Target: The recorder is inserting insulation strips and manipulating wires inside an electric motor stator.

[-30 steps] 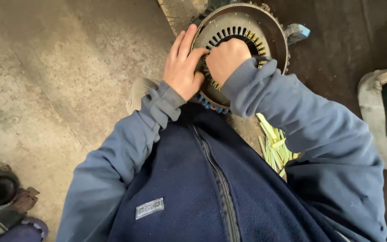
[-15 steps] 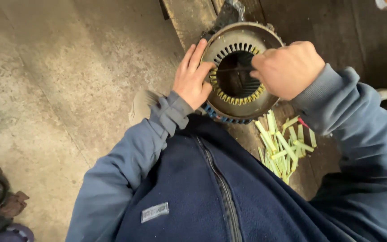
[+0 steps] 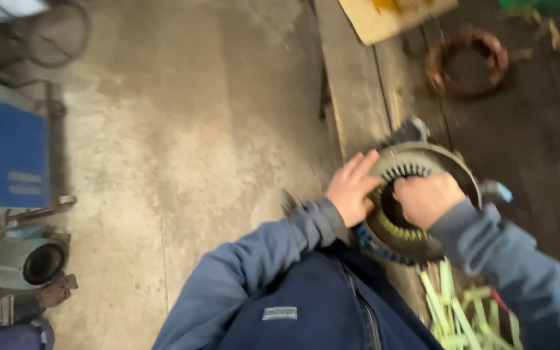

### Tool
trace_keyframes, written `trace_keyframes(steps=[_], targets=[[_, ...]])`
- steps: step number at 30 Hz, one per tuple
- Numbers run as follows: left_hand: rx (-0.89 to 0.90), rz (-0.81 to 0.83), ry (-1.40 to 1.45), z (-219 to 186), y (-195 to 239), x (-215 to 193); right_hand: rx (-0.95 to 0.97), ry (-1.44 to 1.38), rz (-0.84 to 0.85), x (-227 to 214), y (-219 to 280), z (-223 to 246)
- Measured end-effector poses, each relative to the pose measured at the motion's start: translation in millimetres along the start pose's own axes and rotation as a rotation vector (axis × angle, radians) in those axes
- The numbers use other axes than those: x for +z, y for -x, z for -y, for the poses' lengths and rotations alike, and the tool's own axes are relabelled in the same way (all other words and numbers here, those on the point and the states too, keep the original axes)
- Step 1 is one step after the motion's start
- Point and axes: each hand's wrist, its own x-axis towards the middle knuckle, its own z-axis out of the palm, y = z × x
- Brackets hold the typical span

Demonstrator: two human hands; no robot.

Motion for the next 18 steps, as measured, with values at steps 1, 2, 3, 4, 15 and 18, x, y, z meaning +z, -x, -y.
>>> trace_keyframes(steps=[1, 2, 3, 4, 15, 18], targets=[[0.004, -0.031, -0.028, 2, -2, -1, -0.021, 0.015, -0.032, -1, -4, 0], [-0.006, -0.028, 0.005, 2, 1, 0, 0.003, 0.002, -0.001, 2, -2, 2], [-0.015, -0.026, 0.037, 2, 2, 3, 0.028, -0.011, 0.030, 5, -1, 3], [-0.006, -0.039, 0.023, 1, 1, 2, 0.023, -0.004, 0.011, 6, -3, 2], [-0.035, -0.006, -0.050, 5, 3, 12, 0.036, 0.089, 0.094, 23, -10, -3], [-0.041, -0.023, -0.053, 8, 2, 17, 0.003, 0.065, 0.060, 32, -6, -6]])
